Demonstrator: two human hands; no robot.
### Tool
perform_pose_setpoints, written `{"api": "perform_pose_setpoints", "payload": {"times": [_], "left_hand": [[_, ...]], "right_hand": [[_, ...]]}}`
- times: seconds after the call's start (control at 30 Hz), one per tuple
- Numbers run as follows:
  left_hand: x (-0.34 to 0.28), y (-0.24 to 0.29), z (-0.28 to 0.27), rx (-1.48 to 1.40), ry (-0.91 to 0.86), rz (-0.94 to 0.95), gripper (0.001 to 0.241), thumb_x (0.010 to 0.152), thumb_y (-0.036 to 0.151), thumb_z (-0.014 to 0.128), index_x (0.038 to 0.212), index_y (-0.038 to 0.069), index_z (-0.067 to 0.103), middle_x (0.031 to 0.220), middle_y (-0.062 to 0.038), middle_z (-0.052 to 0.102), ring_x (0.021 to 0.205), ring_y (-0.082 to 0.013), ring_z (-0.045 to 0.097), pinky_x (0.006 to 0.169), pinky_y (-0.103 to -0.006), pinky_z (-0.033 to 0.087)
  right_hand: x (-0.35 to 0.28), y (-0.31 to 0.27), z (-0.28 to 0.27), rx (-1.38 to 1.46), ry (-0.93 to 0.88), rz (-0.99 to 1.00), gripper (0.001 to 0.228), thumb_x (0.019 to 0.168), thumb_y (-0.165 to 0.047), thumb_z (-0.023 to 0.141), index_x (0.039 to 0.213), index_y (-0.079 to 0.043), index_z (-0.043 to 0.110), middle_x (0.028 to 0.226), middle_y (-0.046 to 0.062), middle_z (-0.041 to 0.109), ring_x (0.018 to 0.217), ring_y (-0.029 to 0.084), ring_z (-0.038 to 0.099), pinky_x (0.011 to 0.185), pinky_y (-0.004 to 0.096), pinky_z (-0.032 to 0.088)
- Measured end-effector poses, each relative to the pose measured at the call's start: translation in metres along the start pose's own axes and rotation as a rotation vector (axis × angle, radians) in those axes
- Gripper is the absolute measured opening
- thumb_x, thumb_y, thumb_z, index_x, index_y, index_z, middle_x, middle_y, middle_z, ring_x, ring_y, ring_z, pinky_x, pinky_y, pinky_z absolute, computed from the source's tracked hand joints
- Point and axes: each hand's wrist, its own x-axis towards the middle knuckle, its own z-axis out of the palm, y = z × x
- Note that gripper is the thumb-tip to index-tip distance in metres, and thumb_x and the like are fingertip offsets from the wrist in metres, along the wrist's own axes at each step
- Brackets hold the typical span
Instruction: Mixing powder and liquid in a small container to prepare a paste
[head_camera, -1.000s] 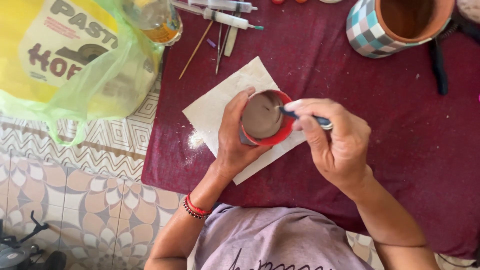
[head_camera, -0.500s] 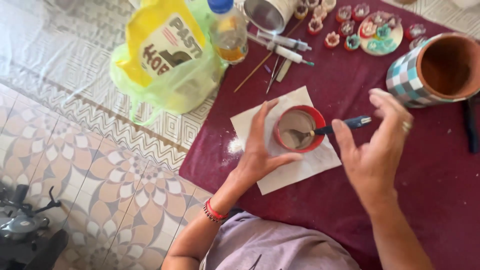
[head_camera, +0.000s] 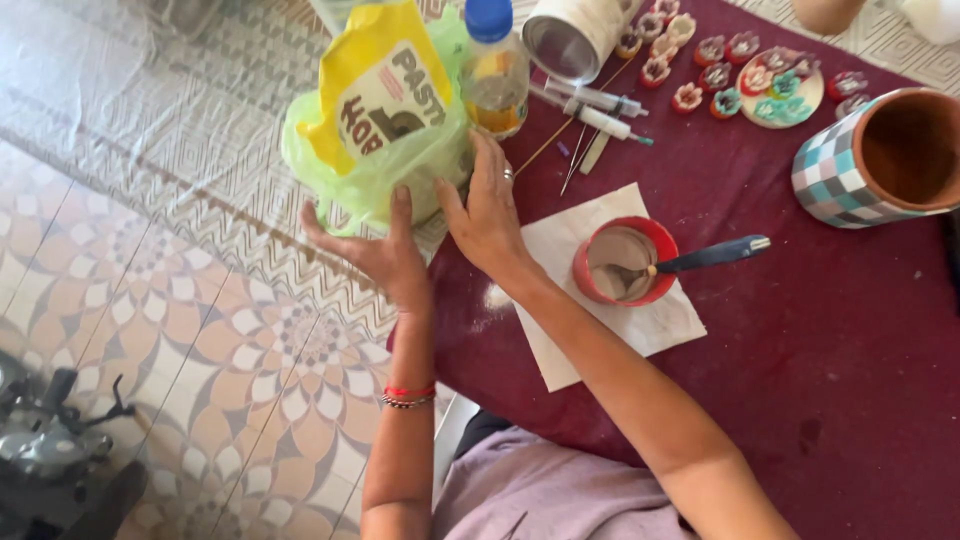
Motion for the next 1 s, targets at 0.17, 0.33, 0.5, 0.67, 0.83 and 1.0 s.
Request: {"api": "perform_pose_setpoints", "payload": {"times": [0.17,0.33,0.5,0.67,0.83,1.0], "left_hand": [[0.034,0.010,0.004,-0.320,-0.292,-0.269,0.067,0.078,0.012,0.095,0.135,0.007,0.060,0.120,-0.011,0.072,0.106,-0.0149,0.068,0.103,-0.0396,0.055],[0.035,-0.047,0.004,-0.251,-0.166,-0.256,0.013,0.092,0.015,0.073,0.098,0.005,0.079,0.073,-0.013,0.074,0.064,-0.0068,0.063,0.060,-0.0321,0.054],[0.033,-0.071,-0.026,-0.245,-0.164,-0.174,0.007,0.087,0.009,0.075,0.088,0.005,0.080,0.065,-0.008,0.069,0.059,-0.0064,0.055,0.063,-0.0302,0.049],[0.053,-0.025,-0.065,-0.151,-0.324,0.043,0.006,0.084,0.007,0.076,0.085,0.001,0.076,0.068,-0.012,0.068,0.065,-0.0161,0.060,0.072,-0.0356,0.052],[0.081,0.038,-0.099,0.005,-0.633,0.419,0.024,0.092,0.014,0.076,0.076,-0.002,0.068,0.065,-0.016,0.062,0.065,-0.0364,0.061,0.077,-0.0445,0.053],[0.064,0.135,-0.087,0.134,-0.872,0.648,0.027,0.092,0.000,0.062,0.067,-0.006,0.053,0.061,-0.016,0.054,0.062,-0.0365,0.058,0.071,-0.0441,0.051]], "right_hand": [[0.011,0.016,0.020,-0.006,0.020,0.119,0.074,0.107,-0.036,0.064,0.156,0.005,0.028,0.148,0.034,0.042,0.140,0.052,0.040,0.119,0.062,0.031],[0.004,0.017,0.024,-0.015,0.022,0.066,0.082,0.106,-0.035,0.068,0.163,-0.001,0.019,0.145,0.031,0.044,0.139,0.050,0.041,0.116,0.063,0.035],[-0.006,-0.012,-0.001,0.117,0.055,0.099,0.084,0.097,-0.034,0.074,0.156,0.001,0.026,0.133,0.028,0.045,0.129,0.052,0.047,0.109,0.063,0.041],[-0.049,-0.009,-0.002,0.417,0.115,0.061,0.073,0.094,-0.022,0.060,0.157,-0.002,0.028,0.124,0.015,0.044,0.129,0.033,0.047,0.113,0.055,0.037],[-0.099,-0.058,-0.018,0.788,0.016,-0.006,0.070,0.099,-0.016,0.061,0.159,-0.004,0.026,0.150,0.012,0.046,0.141,0.029,0.044,0.121,0.053,0.033],[-0.144,-0.033,-0.010,1.348,0.074,0.261,0.082,0.098,-0.052,0.056,0.158,-0.003,0.031,0.155,0.018,0.044,0.143,0.032,0.045,0.119,0.054,0.036]]}}
